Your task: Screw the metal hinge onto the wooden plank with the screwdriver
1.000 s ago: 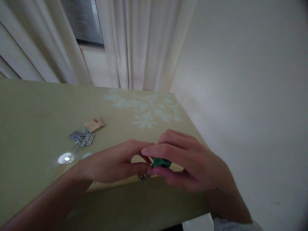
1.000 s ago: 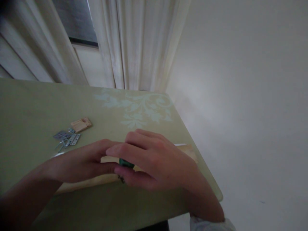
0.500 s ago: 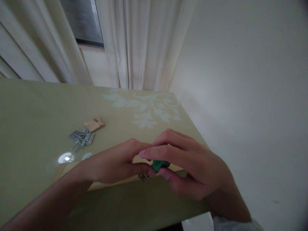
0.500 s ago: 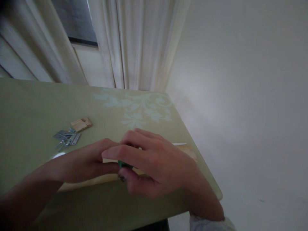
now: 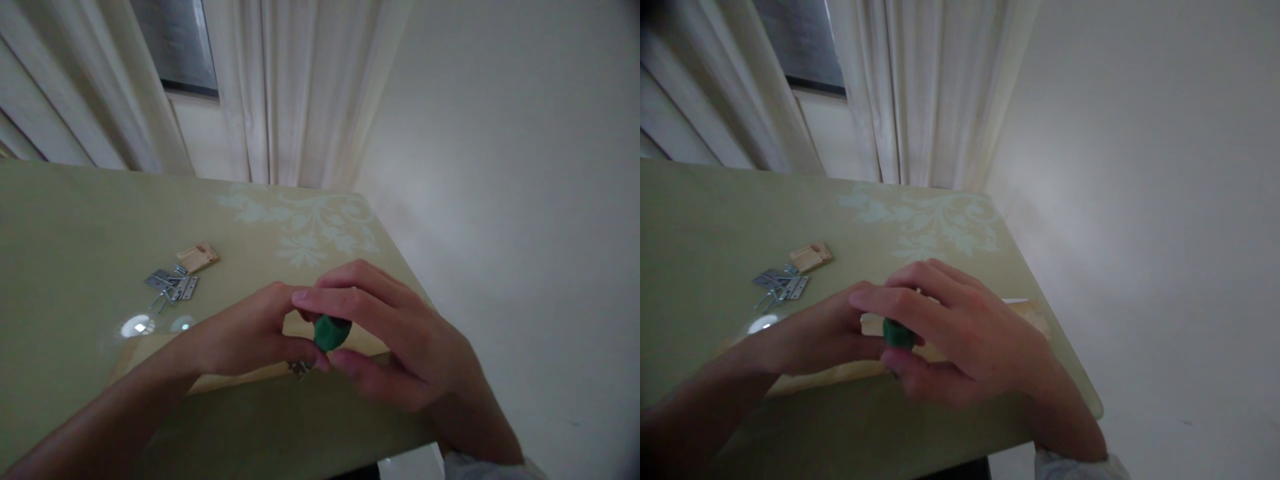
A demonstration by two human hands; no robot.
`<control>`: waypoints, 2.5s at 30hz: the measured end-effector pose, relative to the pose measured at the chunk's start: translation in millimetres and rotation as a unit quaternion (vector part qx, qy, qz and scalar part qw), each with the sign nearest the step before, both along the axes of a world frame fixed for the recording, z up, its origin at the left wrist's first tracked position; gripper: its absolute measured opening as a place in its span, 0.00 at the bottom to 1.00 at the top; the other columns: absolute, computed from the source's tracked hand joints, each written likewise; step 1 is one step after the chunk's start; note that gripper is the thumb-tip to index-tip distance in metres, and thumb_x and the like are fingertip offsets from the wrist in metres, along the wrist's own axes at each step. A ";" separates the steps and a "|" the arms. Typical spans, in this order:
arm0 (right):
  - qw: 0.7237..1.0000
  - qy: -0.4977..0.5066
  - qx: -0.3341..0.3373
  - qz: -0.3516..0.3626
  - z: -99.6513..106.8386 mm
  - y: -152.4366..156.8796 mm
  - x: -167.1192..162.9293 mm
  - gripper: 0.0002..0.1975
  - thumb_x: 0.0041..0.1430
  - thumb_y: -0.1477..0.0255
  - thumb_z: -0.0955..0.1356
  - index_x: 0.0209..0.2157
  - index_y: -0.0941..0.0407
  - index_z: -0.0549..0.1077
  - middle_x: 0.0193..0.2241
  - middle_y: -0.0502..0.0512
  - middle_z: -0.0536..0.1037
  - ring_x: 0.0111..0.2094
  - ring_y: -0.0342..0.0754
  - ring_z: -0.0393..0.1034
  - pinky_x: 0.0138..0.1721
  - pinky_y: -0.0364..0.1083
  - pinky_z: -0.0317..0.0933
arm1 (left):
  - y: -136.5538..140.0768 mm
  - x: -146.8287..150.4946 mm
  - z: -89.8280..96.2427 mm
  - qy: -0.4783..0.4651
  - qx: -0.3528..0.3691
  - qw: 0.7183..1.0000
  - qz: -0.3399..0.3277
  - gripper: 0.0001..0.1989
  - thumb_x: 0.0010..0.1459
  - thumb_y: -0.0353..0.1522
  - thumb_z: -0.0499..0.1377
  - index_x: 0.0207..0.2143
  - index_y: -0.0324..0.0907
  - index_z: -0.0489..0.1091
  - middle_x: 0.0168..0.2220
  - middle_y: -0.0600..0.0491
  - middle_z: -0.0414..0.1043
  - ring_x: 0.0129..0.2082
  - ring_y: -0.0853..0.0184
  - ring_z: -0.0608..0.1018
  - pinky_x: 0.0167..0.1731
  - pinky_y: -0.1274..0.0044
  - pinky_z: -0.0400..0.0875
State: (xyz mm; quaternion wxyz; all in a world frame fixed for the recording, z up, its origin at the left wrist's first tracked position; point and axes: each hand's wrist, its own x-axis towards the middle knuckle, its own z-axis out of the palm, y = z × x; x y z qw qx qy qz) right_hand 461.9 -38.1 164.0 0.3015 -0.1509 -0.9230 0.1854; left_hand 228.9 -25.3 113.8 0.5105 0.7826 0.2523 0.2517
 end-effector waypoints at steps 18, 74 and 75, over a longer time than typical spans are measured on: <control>0.999 0.007 -0.002 -0.053 -2.6 -0.2 1.4 0.22 0.70 0.64 0.75 0.62 0.54 0.73 0.43 0.54 0.79 0.43 0.48 0.75 0.46 0.46 0.74 | -3.3 3.6 -2.1 0.018 0.036 0.999 0.003 0.09 0.64 0.38 0.71 0.42 0.44 0.80 0.44 0.54 0.83 0.45 0.63 0.82 0.44 0.74 0.76; 0.999 0.005 -0.037 -0.029 -0.1 -4.0 -0.4 0.18 0.71 0.76 0.69 0.60 0.52 0.73 0.48 0.57 0.78 0.47 0.50 0.74 0.48 0.50 0.74 | -1.1 3.3 5.1 0.005 0.005 1.000 -0.030 0.06 0.67 0.36 0.67 0.41 0.43 0.80 0.39 0.55 0.83 0.41 0.65 0.81 0.43 0.74 0.76; 0.999 0.005 -0.042 -0.023 0.0 -4.3 -0.6 0.20 0.70 0.78 0.68 0.61 0.52 0.72 0.50 0.58 0.78 0.50 0.51 0.74 0.50 0.51 0.74 | -1.3 2.8 4.5 0.012 0.004 0.999 -0.032 0.06 0.68 0.36 0.66 0.40 0.43 0.79 0.38 0.55 0.82 0.40 0.65 0.81 0.42 0.75 0.76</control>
